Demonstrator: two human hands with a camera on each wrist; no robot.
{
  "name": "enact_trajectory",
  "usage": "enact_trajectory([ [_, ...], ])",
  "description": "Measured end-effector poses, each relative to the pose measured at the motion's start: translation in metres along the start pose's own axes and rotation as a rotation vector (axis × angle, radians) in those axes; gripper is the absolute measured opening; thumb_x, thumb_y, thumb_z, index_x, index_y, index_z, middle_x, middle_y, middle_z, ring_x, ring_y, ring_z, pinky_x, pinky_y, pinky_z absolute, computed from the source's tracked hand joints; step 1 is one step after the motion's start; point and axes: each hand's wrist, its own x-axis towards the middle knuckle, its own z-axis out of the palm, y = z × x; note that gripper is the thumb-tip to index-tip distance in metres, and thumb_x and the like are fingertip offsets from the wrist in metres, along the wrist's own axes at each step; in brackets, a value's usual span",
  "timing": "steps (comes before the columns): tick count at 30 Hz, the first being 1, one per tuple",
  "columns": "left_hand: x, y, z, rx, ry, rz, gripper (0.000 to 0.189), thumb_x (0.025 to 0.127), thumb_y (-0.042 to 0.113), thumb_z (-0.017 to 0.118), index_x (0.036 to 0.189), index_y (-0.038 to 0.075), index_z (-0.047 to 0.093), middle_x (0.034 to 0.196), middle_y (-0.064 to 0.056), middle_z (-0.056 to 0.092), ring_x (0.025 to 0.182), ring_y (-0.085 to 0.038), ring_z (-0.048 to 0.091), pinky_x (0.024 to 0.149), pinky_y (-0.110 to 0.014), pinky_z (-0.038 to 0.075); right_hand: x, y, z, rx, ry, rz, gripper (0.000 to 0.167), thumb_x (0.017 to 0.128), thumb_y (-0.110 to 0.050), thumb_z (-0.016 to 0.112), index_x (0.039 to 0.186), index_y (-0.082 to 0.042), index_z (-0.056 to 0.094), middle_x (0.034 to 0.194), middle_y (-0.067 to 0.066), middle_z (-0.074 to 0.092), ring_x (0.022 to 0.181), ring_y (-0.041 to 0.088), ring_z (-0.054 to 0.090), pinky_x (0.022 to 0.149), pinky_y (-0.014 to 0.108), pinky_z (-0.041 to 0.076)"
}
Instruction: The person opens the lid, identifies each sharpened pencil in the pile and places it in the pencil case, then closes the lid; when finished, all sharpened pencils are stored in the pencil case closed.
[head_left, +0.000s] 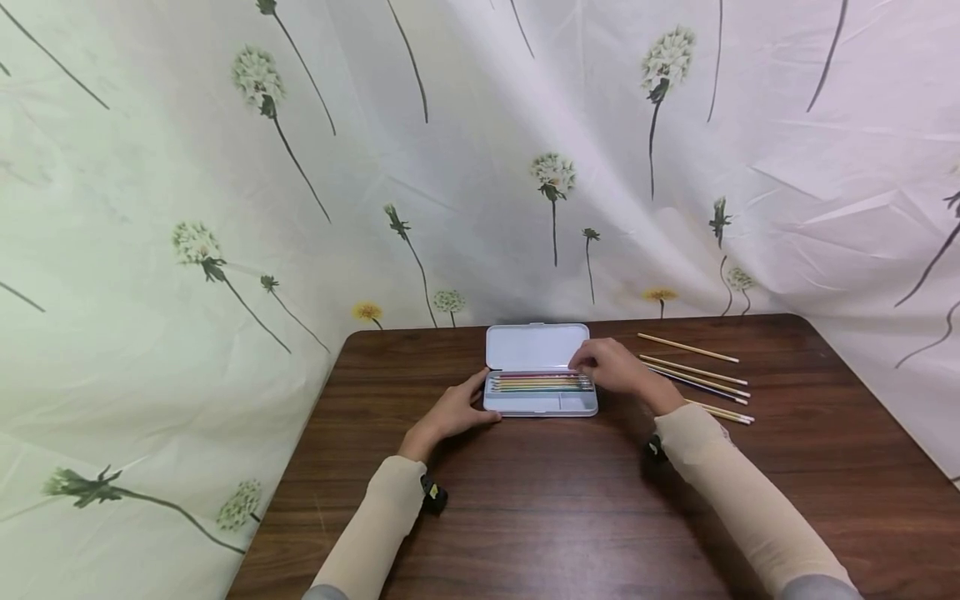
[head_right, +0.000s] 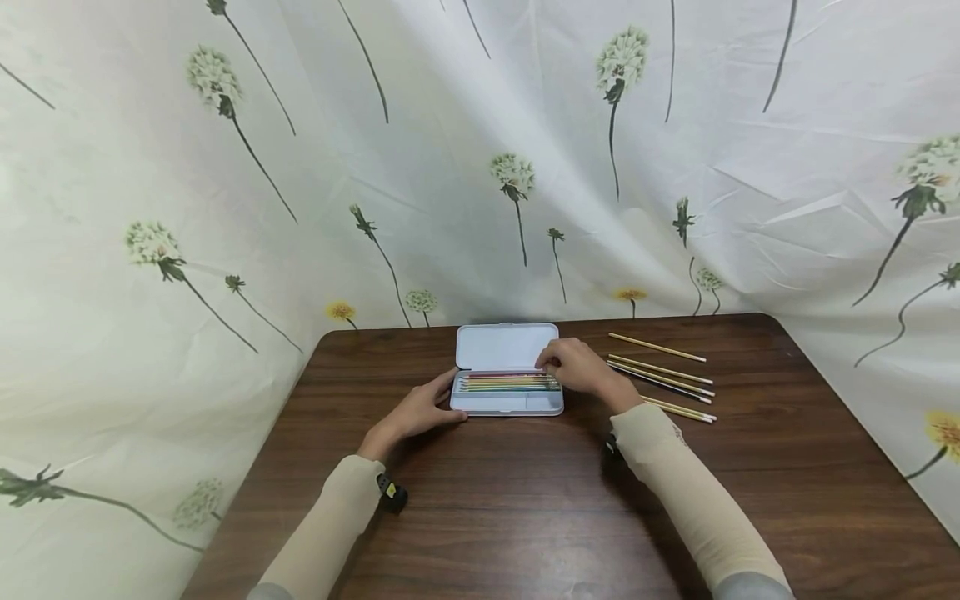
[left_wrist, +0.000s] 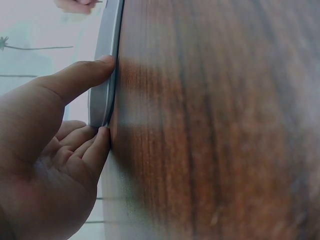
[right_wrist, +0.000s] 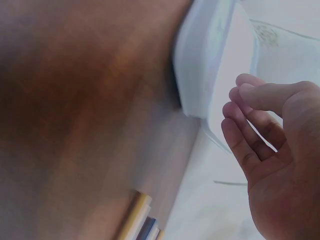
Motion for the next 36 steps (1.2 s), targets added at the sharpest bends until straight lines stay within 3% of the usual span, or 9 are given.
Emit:
enact_trajectory([
  [10, 0.001, -0.002, 0.000, 0.010, -0.011, 0.007, 0.094, 0.095, 0.027, 0.083, 0.170, 0.010, 0.028, 0.172, -0.017, 0.035, 0.151, -0.033, 0.050, 0.124, -0.046, 0.047, 0.018, 0.002, -0.027, -0.007, 0.014, 0.109, 0.023, 0.104, -0.006, 0.067, 0.124, 0.000, 0.077, 0.120, 0.016, 0.075, 0.106, 0.030, 0.069, 0.092, 0.050, 0.062],
  [18, 0.001, 0.000, 0.000, 0.009, -0.011, 0.012, 0.094, 0.095, 0.026, 0.083, 0.170, 0.010, 0.028, 0.172, -0.017, 0.035, 0.152, -0.033, 0.049, 0.124, -0.047, 0.047, 0.037, 0.004, -0.026, -0.057, -0.026, 0.120, 0.039, 0.105, -0.011, 0.067, 0.141, 0.004, 0.064, 0.144, 0.025, 0.062, 0.139, 0.043, 0.056, 0.119, 0.061, 0.047],
  [25, 0.001, 0.000, 0.001, -0.003, -0.023, -0.001, 0.094, 0.095, 0.027, 0.083, 0.170, 0.012, 0.028, 0.173, -0.015, 0.035, 0.151, -0.030, 0.050, 0.124, -0.044, 0.046, 0.043, 0.005, -0.016, -0.029, -0.062, 0.099, 0.047, 0.105, -0.011, 0.065, 0.147, 0.010, 0.056, 0.146, 0.030, 0.061, 0.139, 0.047, 0.054, 0.118, 0.063, 0.046],
  [36, 0.003, -0.002, 0.000, 0.024, -0.016, -0.004, 0.095, 0.095, 0.028, 0.084, 0.170, 0.011, 0.028, 0.173, -0.016, 0.035, 0.152, -0.032, 0.049, 0.124, -0.045, 0.046, 0.043, -0.005, -0.020, -0.096, -0.031, 0.098, 0.045, 0.106, -0.016, 0.067, 0.145, 0.004, 0.061, 0.147, 0.025, 0.061, 0.140, 0.043, 0.054, 0.120, 0.060, 0.046],
])
